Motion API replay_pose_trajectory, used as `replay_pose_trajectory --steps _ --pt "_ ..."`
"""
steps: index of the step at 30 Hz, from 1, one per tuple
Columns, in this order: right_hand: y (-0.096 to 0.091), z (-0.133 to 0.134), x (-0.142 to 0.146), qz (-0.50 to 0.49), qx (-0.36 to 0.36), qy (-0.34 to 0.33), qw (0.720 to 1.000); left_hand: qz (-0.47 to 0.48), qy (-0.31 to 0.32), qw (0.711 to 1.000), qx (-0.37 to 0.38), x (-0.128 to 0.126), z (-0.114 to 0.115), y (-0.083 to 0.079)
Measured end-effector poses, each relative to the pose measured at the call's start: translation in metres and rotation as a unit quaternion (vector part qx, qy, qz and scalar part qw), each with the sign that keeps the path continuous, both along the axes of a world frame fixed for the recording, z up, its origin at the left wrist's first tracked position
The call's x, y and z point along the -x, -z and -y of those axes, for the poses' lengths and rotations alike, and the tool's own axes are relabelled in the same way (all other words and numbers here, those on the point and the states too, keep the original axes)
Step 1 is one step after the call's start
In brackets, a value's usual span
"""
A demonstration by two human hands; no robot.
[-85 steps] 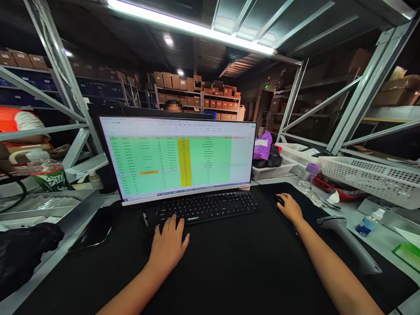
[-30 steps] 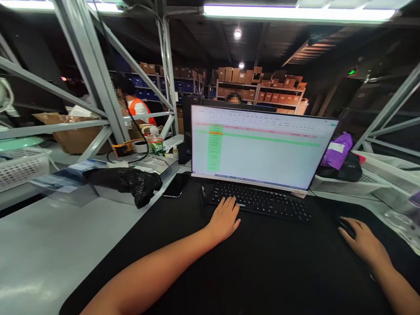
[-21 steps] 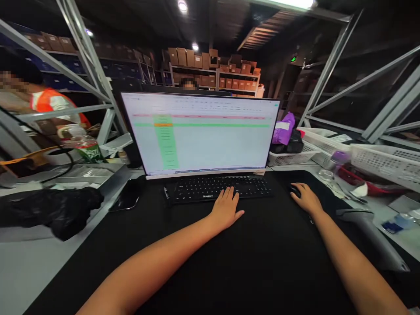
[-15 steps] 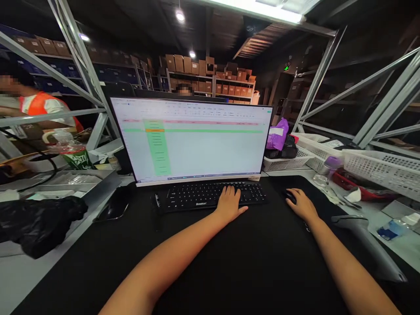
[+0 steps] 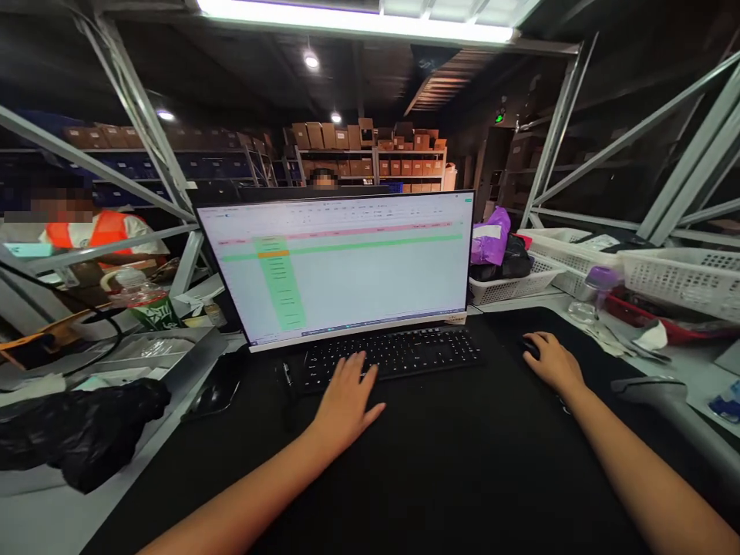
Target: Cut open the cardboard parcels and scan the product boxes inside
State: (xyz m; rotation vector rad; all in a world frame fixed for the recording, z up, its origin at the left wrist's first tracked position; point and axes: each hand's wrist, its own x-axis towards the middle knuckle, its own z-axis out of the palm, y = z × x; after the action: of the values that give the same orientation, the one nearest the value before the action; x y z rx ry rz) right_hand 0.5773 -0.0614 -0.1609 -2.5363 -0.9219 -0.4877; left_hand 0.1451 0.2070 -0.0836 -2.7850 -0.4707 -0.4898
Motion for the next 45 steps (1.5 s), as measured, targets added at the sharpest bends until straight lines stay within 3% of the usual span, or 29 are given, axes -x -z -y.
replay_pose_trajectory --steps 3,6,19,45 --pt "-0.002 0.002 0.002 -0.010 -0.003 0.026 1.000 0.038 -0.040 0.998 -0.042 0.048 -0.025 0.016" --pt "-0.008 0.004 0.007 -0.015 0.006 0.035 0.999 0.075 -0.056 0.995 -0.044 0.068 -0.041 0.026" --pt "-0.031 0.006 0.026 -0.050 0.040 0.055 0.996 0.073 -0.088 0.992 -0.053 0.068 -0.049 0.030" --pt "-0.017 0.006 0.016 -0.029 0.032 0.049 0.998 0.070 -0.117 0.991 -0.009 0.069 -0.043 0.029"
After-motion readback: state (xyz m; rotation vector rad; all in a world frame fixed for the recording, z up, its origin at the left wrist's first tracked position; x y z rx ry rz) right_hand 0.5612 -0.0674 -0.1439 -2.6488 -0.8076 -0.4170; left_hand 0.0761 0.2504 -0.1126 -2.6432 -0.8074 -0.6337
